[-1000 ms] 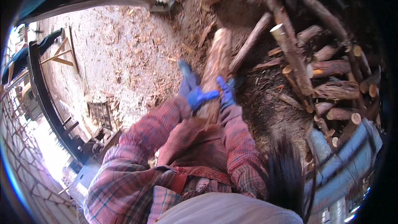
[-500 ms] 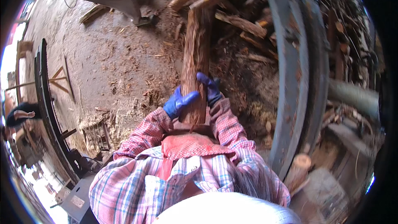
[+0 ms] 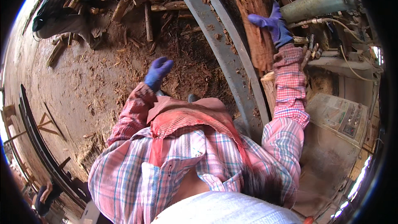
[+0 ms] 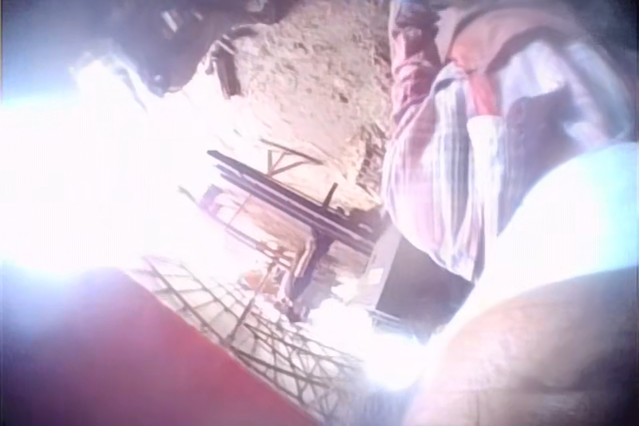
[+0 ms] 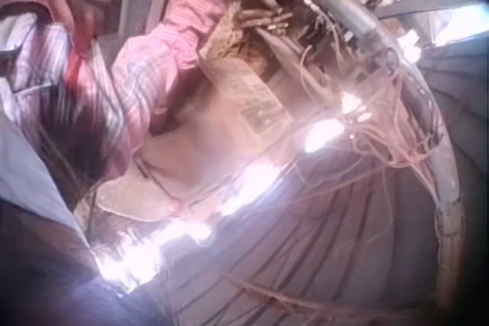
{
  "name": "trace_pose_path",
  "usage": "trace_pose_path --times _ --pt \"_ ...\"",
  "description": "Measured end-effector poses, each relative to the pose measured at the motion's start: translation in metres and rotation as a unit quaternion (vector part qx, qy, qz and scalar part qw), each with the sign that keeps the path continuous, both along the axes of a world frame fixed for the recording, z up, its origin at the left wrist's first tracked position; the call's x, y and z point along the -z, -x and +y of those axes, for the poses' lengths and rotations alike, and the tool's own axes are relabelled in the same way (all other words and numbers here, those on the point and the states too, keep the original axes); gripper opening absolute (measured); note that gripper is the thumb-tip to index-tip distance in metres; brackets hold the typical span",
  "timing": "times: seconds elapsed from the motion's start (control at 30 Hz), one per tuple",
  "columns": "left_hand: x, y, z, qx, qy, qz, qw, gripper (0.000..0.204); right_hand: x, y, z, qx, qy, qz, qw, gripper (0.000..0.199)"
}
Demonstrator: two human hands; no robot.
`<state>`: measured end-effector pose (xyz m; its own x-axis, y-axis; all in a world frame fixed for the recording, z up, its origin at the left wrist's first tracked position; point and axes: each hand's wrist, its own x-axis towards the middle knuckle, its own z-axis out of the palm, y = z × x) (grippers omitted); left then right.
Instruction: The person repeatedly picks up logs from a pile on the ground and places them onto a metal conveyor or rack. The person uses both hands to lift and position the logs, working in a repetitive cycle of gathering and stacking.
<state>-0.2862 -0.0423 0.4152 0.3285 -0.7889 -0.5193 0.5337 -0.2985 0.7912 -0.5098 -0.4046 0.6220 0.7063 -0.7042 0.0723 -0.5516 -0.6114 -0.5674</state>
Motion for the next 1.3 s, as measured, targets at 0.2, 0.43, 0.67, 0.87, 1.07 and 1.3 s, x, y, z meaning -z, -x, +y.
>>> trace_pose_path --times 0.2,0.43,0.67,0.87,1.07,1.3 --pt "0.064 0.034 -0.013 0.13 0.087 -0.072 0.985 0.072 0.138 -0.031 0.03 0.153 0.143 0.278 0.938 0.116" --pt "0.1 -0.002 0.01 0.13 -0.036 -0.166 0.977 0.079 0.151 -0.021 0.02 0.139 0.109 0.196 0.965 0.12" --pt "0.101 0.004 -0.062 0.154 0.093 -0.174 0.968 0.071 0.148 -0.011 0.012 0.148 0.165 0.204 0.954 0.108" --pt "0.072 0.007 -0.102 0.047 0.058 0.046 0.996 0.025 0.124 -0.017 0.015 0.149 0.212 0.116 0.959 0.084" --pt "0.169 -0.004 -0.151 -0.081 0.177 -0.192 0.962 0.038 0.013 0.149 -0.003 0.35 0.186 0.106 0.912 0.071" --pt "0.164 0.025 -0.192 -0.166 -0.012 -0.334 0.928 0.031 -0.064 0.448 -0.054 0.59 0.028 0.509 0.627 0.07"
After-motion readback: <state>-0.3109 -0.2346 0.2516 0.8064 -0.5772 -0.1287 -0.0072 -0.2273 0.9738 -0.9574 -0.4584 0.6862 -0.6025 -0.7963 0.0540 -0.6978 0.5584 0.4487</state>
